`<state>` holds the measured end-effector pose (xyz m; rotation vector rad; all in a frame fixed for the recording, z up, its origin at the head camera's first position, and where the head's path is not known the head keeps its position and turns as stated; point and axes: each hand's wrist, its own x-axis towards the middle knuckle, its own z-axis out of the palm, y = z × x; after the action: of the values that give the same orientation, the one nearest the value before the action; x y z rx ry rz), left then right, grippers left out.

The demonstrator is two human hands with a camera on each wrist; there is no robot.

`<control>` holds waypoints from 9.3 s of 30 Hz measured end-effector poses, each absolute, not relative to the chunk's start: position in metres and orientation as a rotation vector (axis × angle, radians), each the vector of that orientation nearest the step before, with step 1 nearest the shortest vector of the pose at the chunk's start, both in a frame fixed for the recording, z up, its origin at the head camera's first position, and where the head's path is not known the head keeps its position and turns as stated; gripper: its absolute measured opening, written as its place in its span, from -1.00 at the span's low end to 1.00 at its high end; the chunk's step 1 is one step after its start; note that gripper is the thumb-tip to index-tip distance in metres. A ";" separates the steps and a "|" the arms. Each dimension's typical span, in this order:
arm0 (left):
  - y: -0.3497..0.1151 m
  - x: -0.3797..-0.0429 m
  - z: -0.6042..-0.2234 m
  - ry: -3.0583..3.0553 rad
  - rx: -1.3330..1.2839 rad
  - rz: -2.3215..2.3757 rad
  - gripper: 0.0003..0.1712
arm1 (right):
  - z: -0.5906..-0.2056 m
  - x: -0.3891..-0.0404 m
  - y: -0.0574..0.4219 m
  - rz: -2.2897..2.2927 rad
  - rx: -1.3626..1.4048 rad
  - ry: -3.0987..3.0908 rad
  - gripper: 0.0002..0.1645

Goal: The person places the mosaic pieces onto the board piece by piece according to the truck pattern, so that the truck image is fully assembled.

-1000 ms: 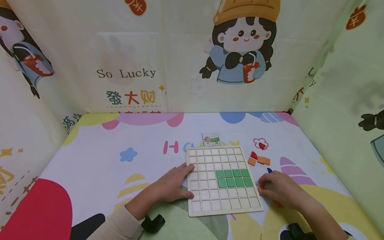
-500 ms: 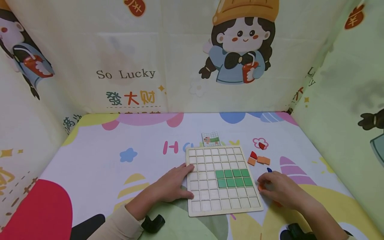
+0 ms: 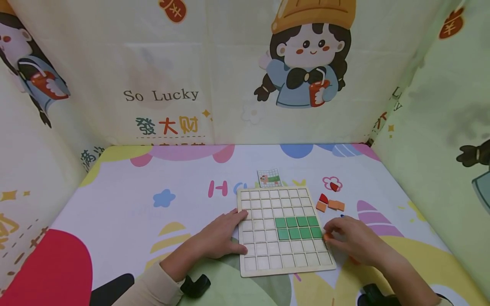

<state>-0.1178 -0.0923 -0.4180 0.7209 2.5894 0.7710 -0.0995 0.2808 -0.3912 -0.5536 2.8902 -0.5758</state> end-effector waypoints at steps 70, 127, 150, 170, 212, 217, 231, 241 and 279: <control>-0.093 -0.118 -0.418 2.601 0.743 0.780 0.04 | -0.396 -0.094 0.246 -0.503 -0.881 2.916 -0.88; -0.094 -0.119 -0.418 2.602 0.760 0.777 0.03 | -0.390 -0.147 0.290 -0.514 -0.510 2.889 -0.50; -0.095 -0.117 -0.415 2.600 0.772 0.801 0.02 | -0.395 -0.146 0.286 -0.469 -0.469 2.931 -0.51; -0.094 -0.118 -0.416 2.600 0.753 0.776 0.03 | -0.395 -0.153 0.282 -0.460 -0.447 3.014 -0.63; -0.093 -0.117 -0.414 2.595 0.771 0.783 0.02 | -0.392 -0.158 0.280 -0.542 -0.420 2.939 -0.68; -0.093 -0.117 -0.414 2.598 0.751 0.771 0.03 | -0.385 -0.154 0.274 -0.530 -0.460 2.945 -0.70; -0.094 -0.117 -0.415 2.596 0.756 0.778 0.03 | -0.374 -0.136 0.243 -0.534 -0.679 2.963 -0.73; -0.094 -0.117 -0.414 2.599 0.758 0.783 0.03 | -0.374 -0.129 0.224 -0.517 -0.865 2.963 -0.80; -0.093 -0.118 -0.416 2.596 0.753 0.771 0.04 | -0.392 -0.126 0.167 -0.484 -1.116 2.823 -0.80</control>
<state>-0.1182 -0.0929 -0.4156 0.7528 2.5963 0.7708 -0.1255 0.1669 -0.3915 -1.1159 2.8230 -0.4839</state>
